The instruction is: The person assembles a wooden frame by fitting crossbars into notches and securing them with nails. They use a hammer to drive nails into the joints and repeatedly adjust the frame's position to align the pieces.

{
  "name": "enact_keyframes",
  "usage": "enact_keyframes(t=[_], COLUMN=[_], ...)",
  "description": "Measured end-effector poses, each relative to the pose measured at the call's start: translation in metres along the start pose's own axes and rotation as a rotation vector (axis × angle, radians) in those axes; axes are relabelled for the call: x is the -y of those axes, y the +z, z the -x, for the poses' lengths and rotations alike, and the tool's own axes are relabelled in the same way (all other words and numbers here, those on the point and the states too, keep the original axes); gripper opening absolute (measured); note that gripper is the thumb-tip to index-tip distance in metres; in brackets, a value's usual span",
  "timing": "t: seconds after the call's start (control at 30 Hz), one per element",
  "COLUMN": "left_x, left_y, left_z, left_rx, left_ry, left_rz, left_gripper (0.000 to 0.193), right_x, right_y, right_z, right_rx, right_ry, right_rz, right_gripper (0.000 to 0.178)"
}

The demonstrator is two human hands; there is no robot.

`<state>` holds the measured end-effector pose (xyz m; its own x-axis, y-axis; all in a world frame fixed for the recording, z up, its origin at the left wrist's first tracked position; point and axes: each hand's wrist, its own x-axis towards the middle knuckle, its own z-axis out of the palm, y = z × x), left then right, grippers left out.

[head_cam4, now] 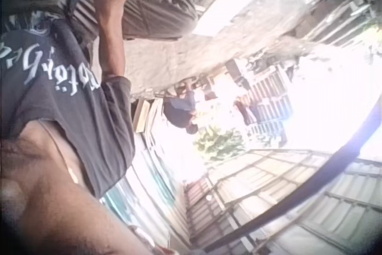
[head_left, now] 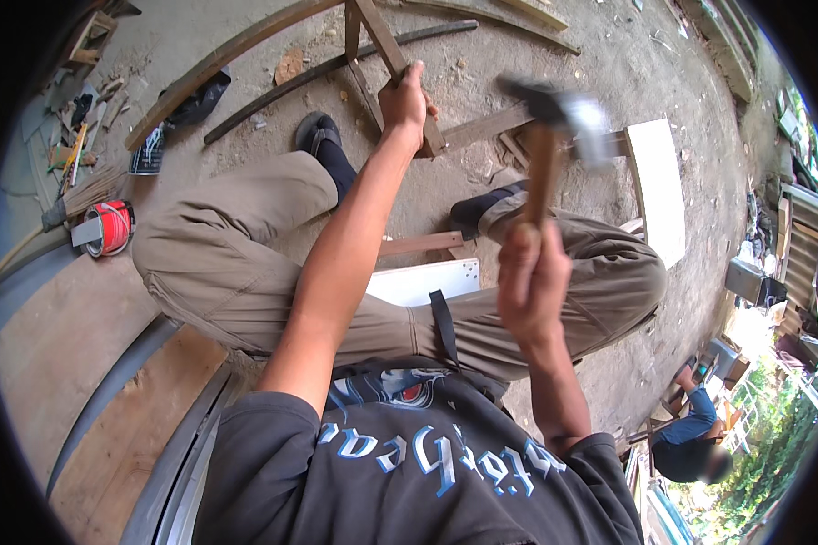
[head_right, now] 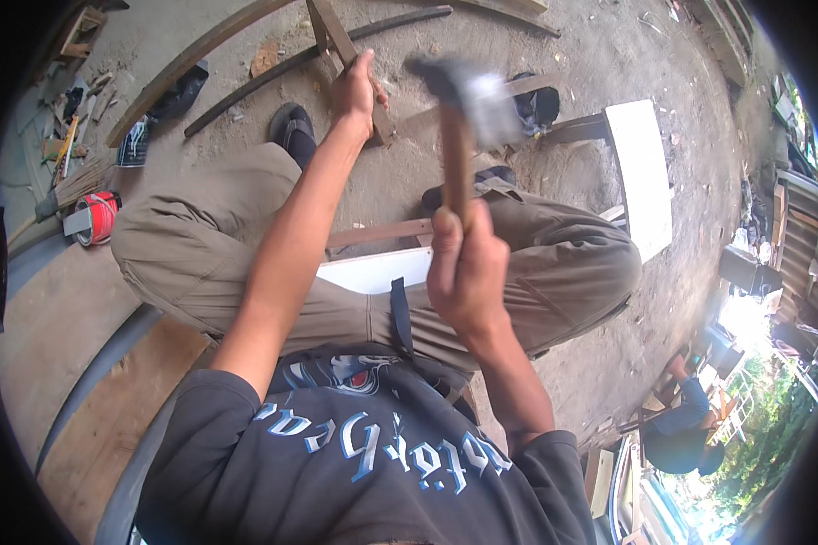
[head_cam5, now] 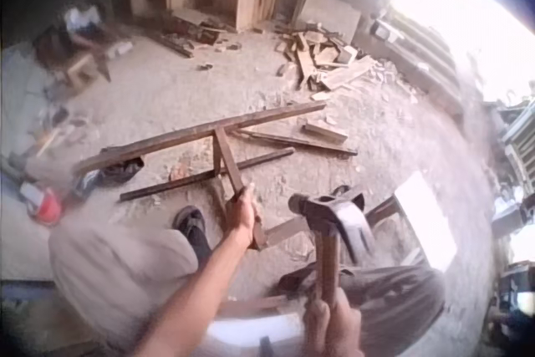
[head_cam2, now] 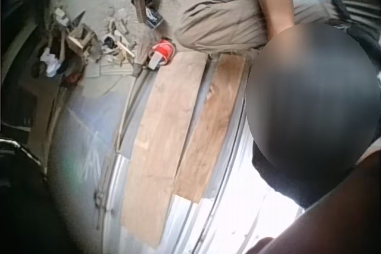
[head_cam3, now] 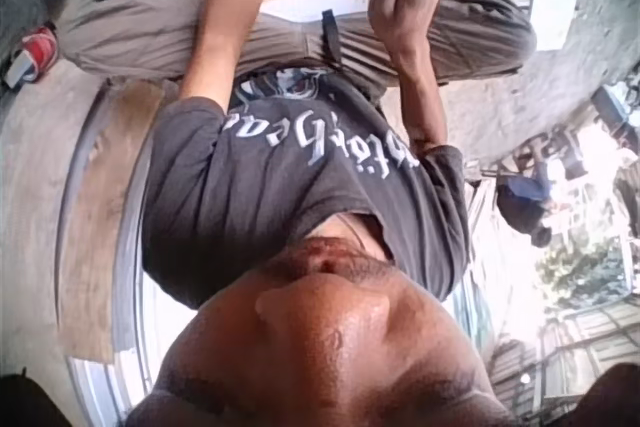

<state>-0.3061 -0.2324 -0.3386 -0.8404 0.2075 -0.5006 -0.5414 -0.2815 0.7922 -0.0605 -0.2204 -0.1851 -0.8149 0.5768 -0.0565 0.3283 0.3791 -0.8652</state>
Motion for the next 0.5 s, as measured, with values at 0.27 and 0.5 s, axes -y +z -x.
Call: enact_keyframes(t=[0.27, 0.5], left_x=[0.001, 0.004], left_y=[0.004, 0.001], left_z=[0.004, 0.001], left_rx=[-0.032, 0.0], left_ry=[-0.038, -0.022], left_rz=[-0.058, -0.029], left_gripper=[0.037, 0.033], right_x=[-0.034, -0.044], right_y=[0.013, 0.026], right_z=[0.009, 0.004], right_rx=[0.153, 0.117], right_ry=[0.155, 0.0], right_rz=[0.233, 0.327], right_gripper=[0.027, 0.025])
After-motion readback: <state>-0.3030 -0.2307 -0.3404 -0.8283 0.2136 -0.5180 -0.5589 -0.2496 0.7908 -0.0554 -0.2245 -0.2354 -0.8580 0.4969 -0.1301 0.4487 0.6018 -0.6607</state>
